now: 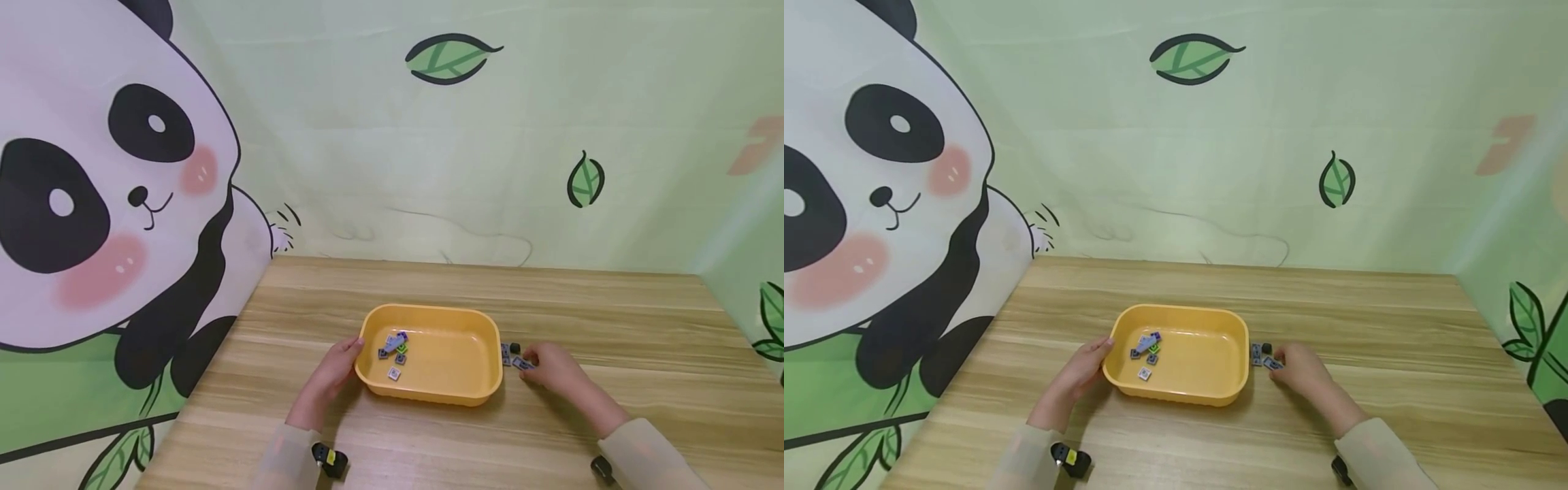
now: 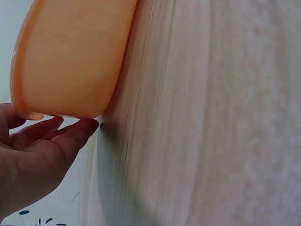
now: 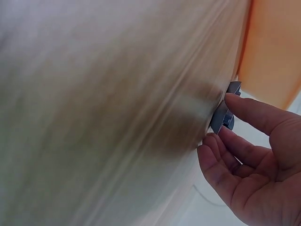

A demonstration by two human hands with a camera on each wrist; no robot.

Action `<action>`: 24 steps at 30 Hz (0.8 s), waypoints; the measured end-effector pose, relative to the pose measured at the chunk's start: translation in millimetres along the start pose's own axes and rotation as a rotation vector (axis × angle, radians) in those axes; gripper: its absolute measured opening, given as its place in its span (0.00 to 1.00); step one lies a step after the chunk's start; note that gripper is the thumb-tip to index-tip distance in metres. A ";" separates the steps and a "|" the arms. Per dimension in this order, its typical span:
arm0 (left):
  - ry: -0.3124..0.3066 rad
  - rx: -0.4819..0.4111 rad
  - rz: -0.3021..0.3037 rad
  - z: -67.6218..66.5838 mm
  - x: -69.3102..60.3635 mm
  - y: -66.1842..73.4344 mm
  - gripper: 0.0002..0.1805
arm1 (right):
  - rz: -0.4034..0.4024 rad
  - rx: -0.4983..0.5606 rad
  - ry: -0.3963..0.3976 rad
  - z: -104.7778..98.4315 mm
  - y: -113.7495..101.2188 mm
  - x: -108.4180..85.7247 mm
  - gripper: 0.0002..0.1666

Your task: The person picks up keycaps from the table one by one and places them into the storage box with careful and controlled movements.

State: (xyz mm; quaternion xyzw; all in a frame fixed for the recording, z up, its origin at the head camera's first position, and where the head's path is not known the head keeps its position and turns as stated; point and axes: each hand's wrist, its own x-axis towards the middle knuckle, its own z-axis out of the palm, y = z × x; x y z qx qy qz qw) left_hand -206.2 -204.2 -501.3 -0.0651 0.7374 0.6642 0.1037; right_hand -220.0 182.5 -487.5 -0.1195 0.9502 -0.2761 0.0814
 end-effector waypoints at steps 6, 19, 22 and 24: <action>-0.006 -0.002 -0.005 -0.5 0.8 0.5 0.28 | 0.007 -0.020 0.003 1.2 -1.2 1.4 0.14; -0.017 -0.014 0.005 -0.4 1.7 1.4 0.29 | 0.007 -0.028 0.013 2.2 -2.4 0.8 0.09; -0.015 -0.016 0.003 -0.2 1.2 1.8 0.29 | 0.007 -0.023 0.013 1.9 -2.9 0.7 0.08; -0.010 -0.014 0.002 0.0 0.9 1.5 0.29 | 0.006 -0.023 0.012 1.8 -2.9 0.5 0.08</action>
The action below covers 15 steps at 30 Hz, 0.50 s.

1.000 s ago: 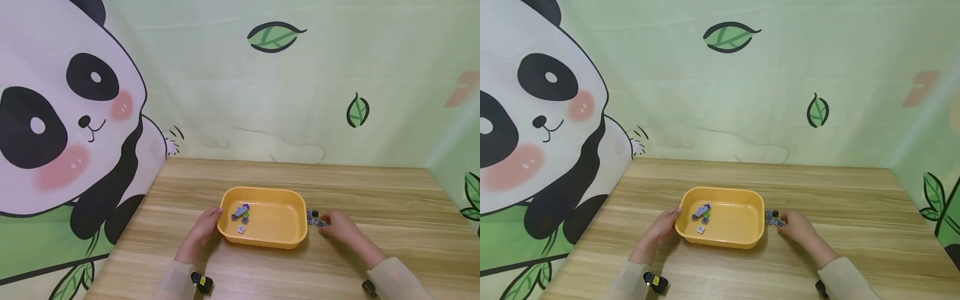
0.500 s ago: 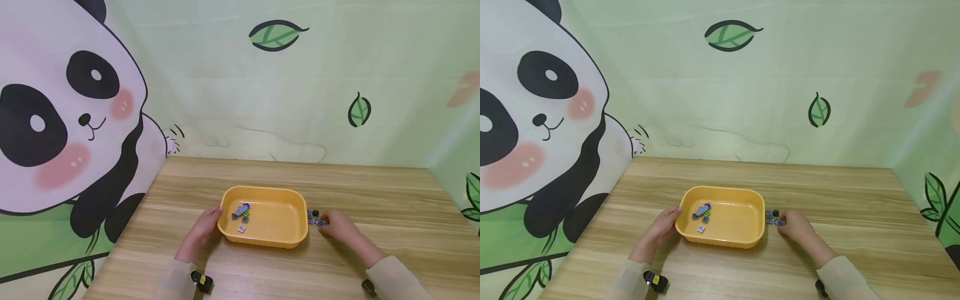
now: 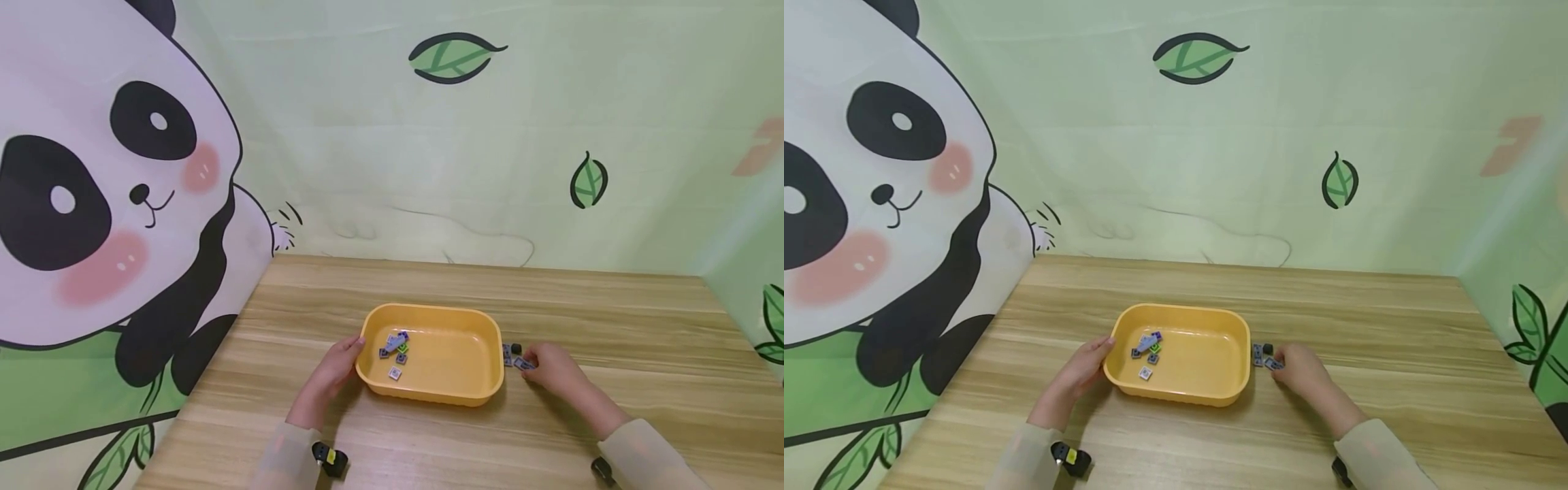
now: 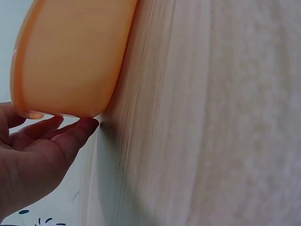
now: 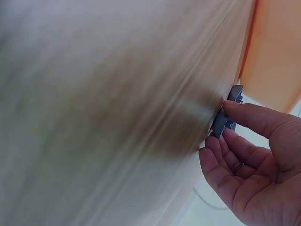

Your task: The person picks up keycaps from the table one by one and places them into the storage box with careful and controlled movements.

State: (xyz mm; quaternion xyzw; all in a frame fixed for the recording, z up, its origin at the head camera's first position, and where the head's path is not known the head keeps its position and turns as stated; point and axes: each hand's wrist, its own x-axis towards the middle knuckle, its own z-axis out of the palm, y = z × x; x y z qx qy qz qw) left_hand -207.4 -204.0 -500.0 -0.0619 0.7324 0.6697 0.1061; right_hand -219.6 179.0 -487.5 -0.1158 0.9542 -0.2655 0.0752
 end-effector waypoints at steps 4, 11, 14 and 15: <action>0.015 0.012 -0.003 1.2 0.2 -0.6 0.28 | 0.005 0.001 0.001 -0.8 0.6 -1.2 0.08; 0.000 0.003 0.009 1.2 0.9 -0.9 0.28 | 0.010 0.002 0.004 -2.5 0.3 -2.7 0.08; 0.007 0.004 0.006 0.7 0.6 -0.7 0.28 | 0.013 0.004 -0.003 -5.0 -0.9 -3.6 0.10; 0.009 0.008 0.007 0.4 0.4 -0.7 0.28 | 0.014 0.008 -0.007 -6.4 -1.5 -4.1 0.11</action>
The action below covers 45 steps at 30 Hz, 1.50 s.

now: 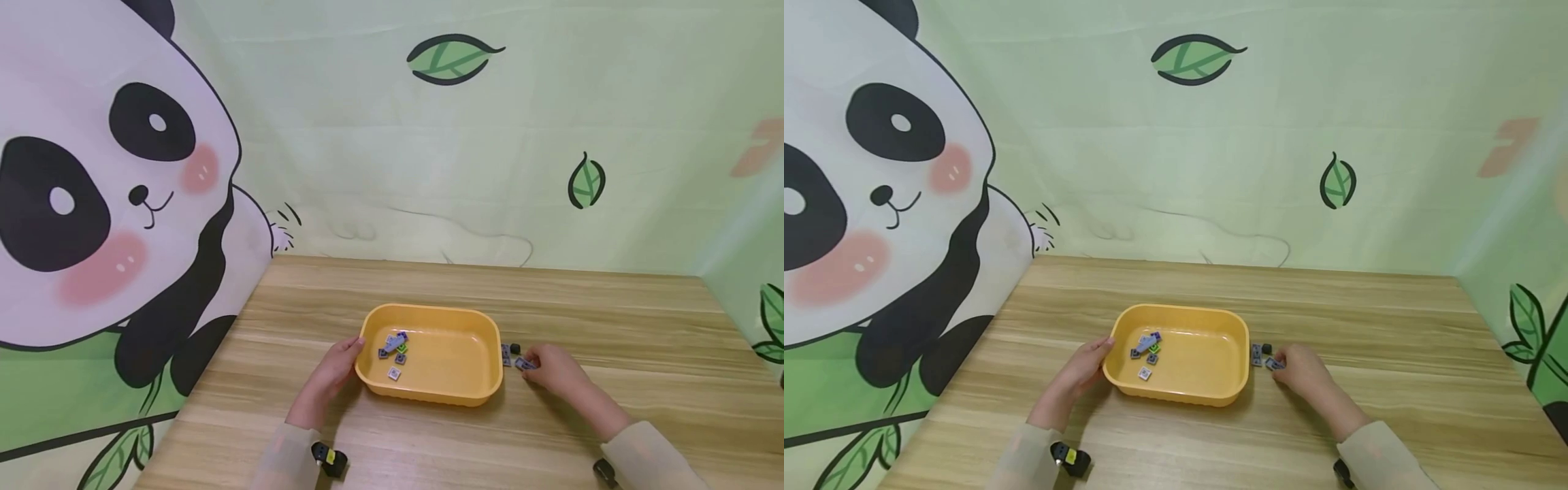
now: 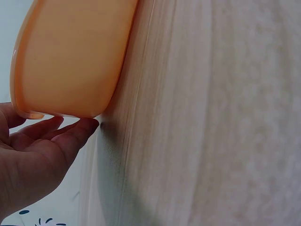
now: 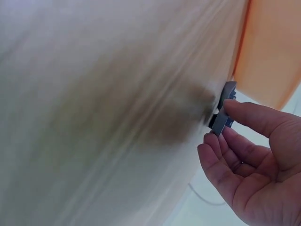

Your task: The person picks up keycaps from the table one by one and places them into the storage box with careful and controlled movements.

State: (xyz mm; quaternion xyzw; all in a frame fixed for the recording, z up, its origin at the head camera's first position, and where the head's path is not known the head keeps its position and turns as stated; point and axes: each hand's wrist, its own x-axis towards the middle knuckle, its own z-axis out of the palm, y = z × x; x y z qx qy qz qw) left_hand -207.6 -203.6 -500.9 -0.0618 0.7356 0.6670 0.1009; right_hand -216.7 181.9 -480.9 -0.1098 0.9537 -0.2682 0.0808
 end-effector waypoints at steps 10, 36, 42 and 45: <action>-0.012 -0.007 0.004 -1.0 -0.4 -0.3 0.28 | -0.013 0.019 -0.022 -15.8 -2.2 -1.0 0.14; -0.012 -0.008 0.006 -0.2 0.1 0.3 0.28 | -0.063 -0.100 0.028 -59.7 -2.8 1.0 0.16; 0.008 -0.011 0.007 0.2 0.0 -1.0 0.27 | -0.068 -0.109 0.021 -66.1 -5.6 0.3 0.17; 0.016 -0.003 0.005 0.5 -0.2 -0.9 0.27 | -0.074 -0.119 0.017 -69.9 -7.2 0.6 0.18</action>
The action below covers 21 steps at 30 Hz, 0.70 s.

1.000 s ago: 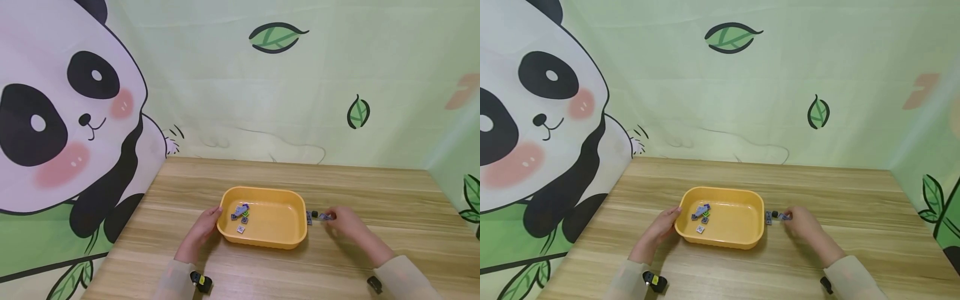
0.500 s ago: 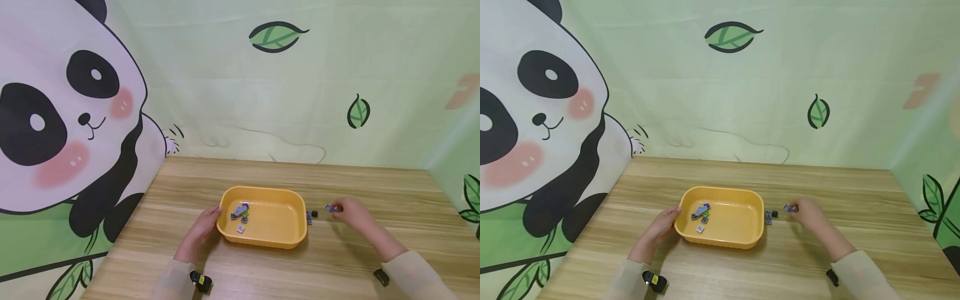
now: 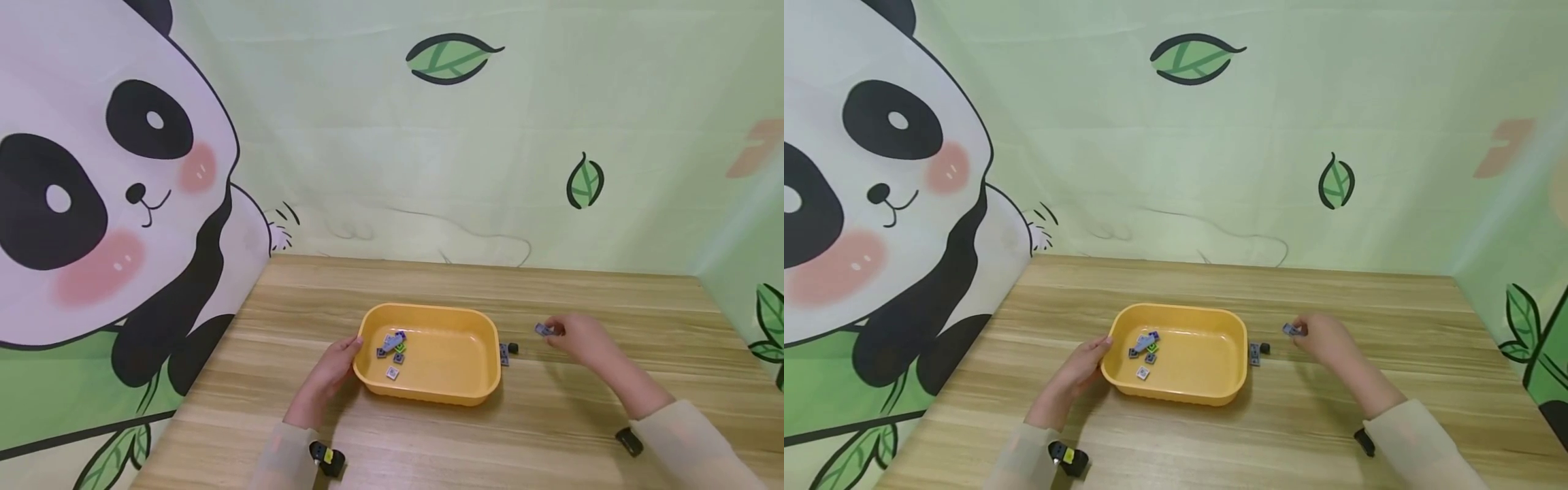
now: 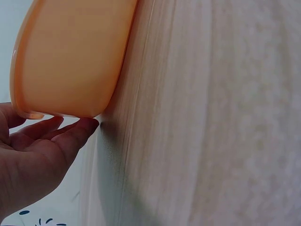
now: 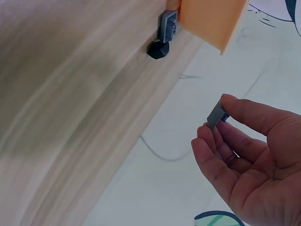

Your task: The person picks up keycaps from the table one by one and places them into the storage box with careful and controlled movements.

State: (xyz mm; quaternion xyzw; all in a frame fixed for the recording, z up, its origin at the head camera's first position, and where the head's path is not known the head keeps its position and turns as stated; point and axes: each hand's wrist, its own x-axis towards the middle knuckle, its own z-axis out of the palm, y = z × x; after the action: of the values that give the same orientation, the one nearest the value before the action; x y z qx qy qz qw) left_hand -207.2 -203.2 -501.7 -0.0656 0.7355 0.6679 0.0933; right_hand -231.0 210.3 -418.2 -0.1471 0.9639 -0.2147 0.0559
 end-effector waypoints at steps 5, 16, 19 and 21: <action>-0.003 -0.012 0.000 0.6 -0.4 0.1 0.27 | -0.003 0.005 -0.011 -7.6 -3.9 1.1 0.18; -0.007 -0.010 -0.004 -0.1 1.3 -1.1 0.27 | -0.039 -0.032 0.004 -22.3 -12.4 5.1 0.17; -0.011 -0.008 0.000 0.0 1.2 -0.7 0.27 | -0.032 -0.032 -0.004 -25.7 -13.9 5.7 0.18; -0.013 -0.009 0.002 0.1 1.5 -0.4 0.27 | -0.027 -0.029 -0.014 -27.5 -14.9 6.0 0.18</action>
State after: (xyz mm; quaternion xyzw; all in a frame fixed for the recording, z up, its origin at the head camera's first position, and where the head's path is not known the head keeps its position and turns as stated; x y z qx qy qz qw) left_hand -208.5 -203.1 -502.4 -0.0608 0.7321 0.6715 0.0971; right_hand -237.5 206.5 -387.3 -0.1625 0.9644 -0.2005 0.0575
